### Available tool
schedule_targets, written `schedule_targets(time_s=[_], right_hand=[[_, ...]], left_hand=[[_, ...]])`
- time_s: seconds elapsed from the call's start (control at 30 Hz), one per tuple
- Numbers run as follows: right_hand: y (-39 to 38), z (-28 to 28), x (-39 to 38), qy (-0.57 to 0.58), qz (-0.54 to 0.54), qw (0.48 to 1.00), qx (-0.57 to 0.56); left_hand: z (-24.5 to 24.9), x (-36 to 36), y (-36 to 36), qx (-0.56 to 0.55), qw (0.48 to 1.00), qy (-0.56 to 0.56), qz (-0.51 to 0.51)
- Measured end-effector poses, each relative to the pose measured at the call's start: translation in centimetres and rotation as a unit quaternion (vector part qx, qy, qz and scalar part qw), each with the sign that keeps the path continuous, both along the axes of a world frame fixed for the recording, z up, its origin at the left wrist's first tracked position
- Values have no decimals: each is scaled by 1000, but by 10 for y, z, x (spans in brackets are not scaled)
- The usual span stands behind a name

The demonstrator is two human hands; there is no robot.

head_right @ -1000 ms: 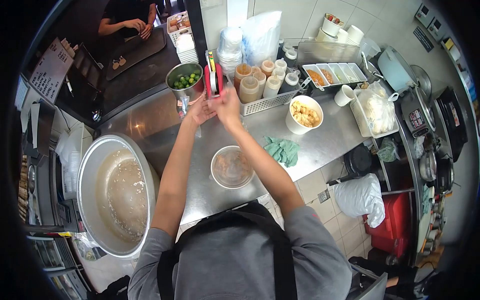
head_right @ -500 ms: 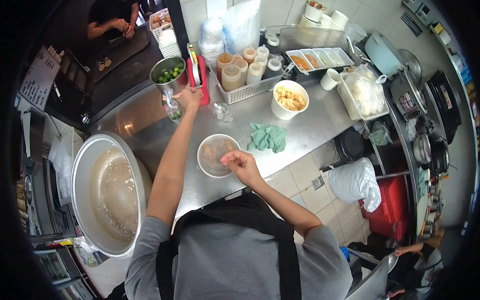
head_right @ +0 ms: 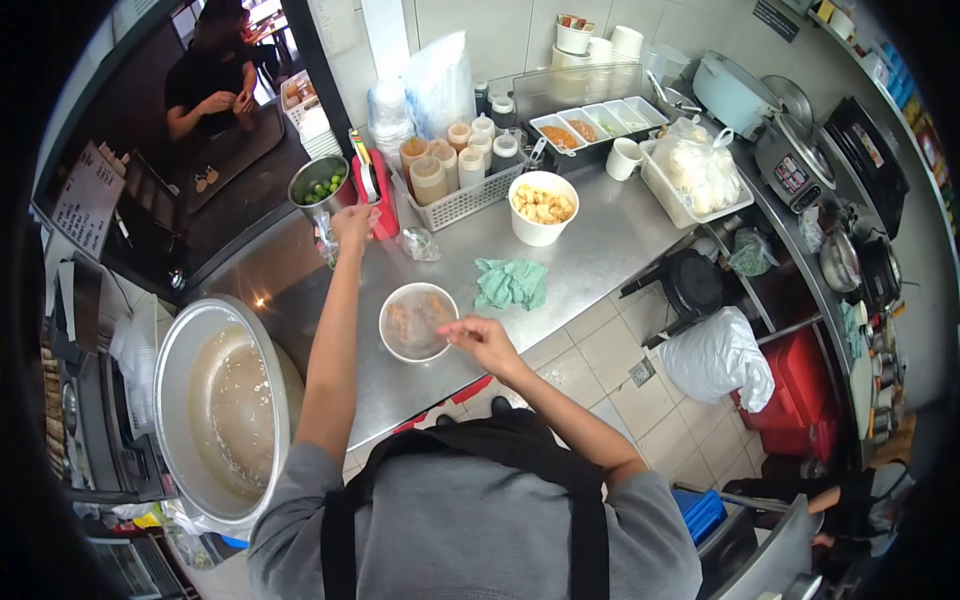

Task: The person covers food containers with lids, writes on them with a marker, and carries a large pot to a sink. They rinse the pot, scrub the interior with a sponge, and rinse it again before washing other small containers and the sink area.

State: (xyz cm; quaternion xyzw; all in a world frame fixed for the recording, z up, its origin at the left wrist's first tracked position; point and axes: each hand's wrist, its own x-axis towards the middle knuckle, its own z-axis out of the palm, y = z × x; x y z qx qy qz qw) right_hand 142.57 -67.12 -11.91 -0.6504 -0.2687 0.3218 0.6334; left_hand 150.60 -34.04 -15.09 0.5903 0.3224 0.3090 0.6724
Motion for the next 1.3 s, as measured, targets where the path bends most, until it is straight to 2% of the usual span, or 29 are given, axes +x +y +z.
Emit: schedule_targets(time_s=[0.07, 0.13, 0.2, 0.3, 0.4, 0.43, 0.5, 0.53, 0.57, 0.6, 0.63, 0.67, 0.73, 0.77, 0.8, 0.83, 0.87, 0.9, 0.93, 1.0, 1.03, 1.13, 1.17, 1.23, 1.3], right_hand=[[-24, 6, -5, 8, 25, 997, -66], [-43, -7, -8, 46, 29, 998, -28], [-48, -29, -4, 67, 32, 997, -23], [-40, -79, 8, 83, 46, 993, -69], [-3, -106, 26, -22, 42, 997, -67], [4, -100, 30, -22, 56, 994, -92], [18, -88, 43, -22, 86, 986, -140], [23, -90, 44, -81, 67, 984, -141], [27, -95, 45, -139, 48, 979, -141], [29, -101, 45, -198, 29, 970, -140], [30, -106, 46, -329, 7, 938, -111], [30, -111, 48, -343, 1, 932, -117], [31, -111, 50, -370, -15, 920, -130], [32, -112, 43, -251, -64, 964, -62], [36, -112, 32, -130, -114, 985, 9], [42, -105, 24, -6, -161, 984, 82], [45, -100, 18, -71, -100, 991, 51], [55, -91, 7, -30, -130, 990, 51], [64, -83, -3, 12, -159, 986, 52], [76, -69, 0, 33, -143, 980, 133], [81, -61, 4, 43, -132, 975, 172], [91, -35, 11, 178, -35, 960, 216], [94, -35, 12, 227, -22, 954, 195], [103, -39, 17, 323, 43, 934, 145], [113, -47, 14, 323, 35, 928, 182]], left_hand=[[32, -42, -35, -46, 988, -143, -34], [49, -85, -70, 70, 990, -124, -12], [21, -110, -84, 200, 975, -93, 12], [-33, -136, -83, 238, 970, 55, 7], [-89, -142, -80, 106, 992, -44, -50], [-94, -146, -82, 111, 991, -6, -70], [-96, -154, -88, 227, 968, 104, 16], [-93, -157, -92, 283, 944, 158, 58], [-90, -158, -95, 255, 951, 153, 87], [-90, -159, -96, 285, 934, 179, 120], [-90, -159, -96, 315, 915, 202, 153], [-88, -159, -95, 344, 893, 223, 186], [-87, -163, -93, 257, 945, 149, 139], [-84, -163, -91, 214, 964, 108, 114], [-84, -162, -89, 114, 991, 45, 57], [-86, -165, -90, 13, 1000, -19, -6], [-91, -167, -94, -92, 990, -76, -73], [-77, -168, -112, -210, 969, -39, -123], [-67, -171, -125, -230, 963, -81, -112], [-41, -173, -140, -259, 947, -170, -88], [-12, -178, -150, -262, 935, -208, -115], [9, -182, -154, -228, 946, -211, -91], [7, -183, -150, -257, 932, -233, -108], [-9, -177, -142, -236, 951, -197, -22], [-17, -177, -136, -262, 953, -154, 1]])
